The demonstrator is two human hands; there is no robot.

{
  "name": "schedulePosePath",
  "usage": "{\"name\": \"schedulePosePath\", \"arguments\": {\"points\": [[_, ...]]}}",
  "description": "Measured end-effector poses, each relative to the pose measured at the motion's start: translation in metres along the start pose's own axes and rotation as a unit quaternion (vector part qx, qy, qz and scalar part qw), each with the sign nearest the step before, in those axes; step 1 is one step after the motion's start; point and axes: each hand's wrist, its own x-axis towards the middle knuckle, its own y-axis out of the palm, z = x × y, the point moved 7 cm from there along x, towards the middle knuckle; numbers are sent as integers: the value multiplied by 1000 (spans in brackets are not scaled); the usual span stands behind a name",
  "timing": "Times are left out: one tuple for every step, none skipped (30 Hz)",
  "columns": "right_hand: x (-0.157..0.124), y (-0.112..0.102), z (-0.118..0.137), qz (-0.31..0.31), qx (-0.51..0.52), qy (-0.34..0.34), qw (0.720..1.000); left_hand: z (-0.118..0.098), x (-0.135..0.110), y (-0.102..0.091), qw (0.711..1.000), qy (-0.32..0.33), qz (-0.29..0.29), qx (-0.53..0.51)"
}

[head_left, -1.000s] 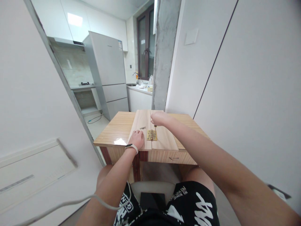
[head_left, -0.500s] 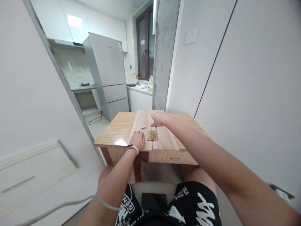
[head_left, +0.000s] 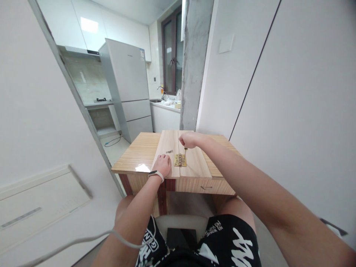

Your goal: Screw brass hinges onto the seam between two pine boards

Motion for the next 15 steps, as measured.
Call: {"name": "schedulePosePath", "arguments": {"points": [[-1,0,1,2,-5,-13,1000,0,0,0,1000,-1,1,-1],[-1,1,2,5,-11,-21,1000,0,0,0,1000,-1,2,-1],[-1,3,1,9,-14,-22,1000,0,0,0,1000,-2,2,-1],[1,4,0,8,-12,-19,1000,1,0,0,1000,-1,1,-2],[3,4,-1,3,-9,-12,1000,0,0,0,1000,0,0,-1],[5,5,-4,-2,-7,3,1000,0,0,0,1000,2,-2,-1],[7,6,-7,-4,-8,21,1000,0,0,0,1000,3,-4,0],[9,7,-10,-7,-10,38,999,0,0,0,1000,5,-7,1],[10,8,-12,-13,-14,52,998,-1,0,-1,1000,6,-8,2],[11,8,-14,-22,-17,62,998,-1,0,-1,1000,7,-10,4],[11,8,-15,-34,-20,67,997,-1,0,-1,1000,6,-11,5],[10,7,-16,-46,-20,68,996,-1,0,-2,1000,6,-11,6],[10,6,-16,-56,-19,67,996,0,0,-2,1000,6,-10,8],[8,6,-17,-58,-20,70,996,0,0,-2,1000,6,-10,9],[7,6,-18,-57,-21,72,996,0,0,-1,1000,6,-10,9]]}}
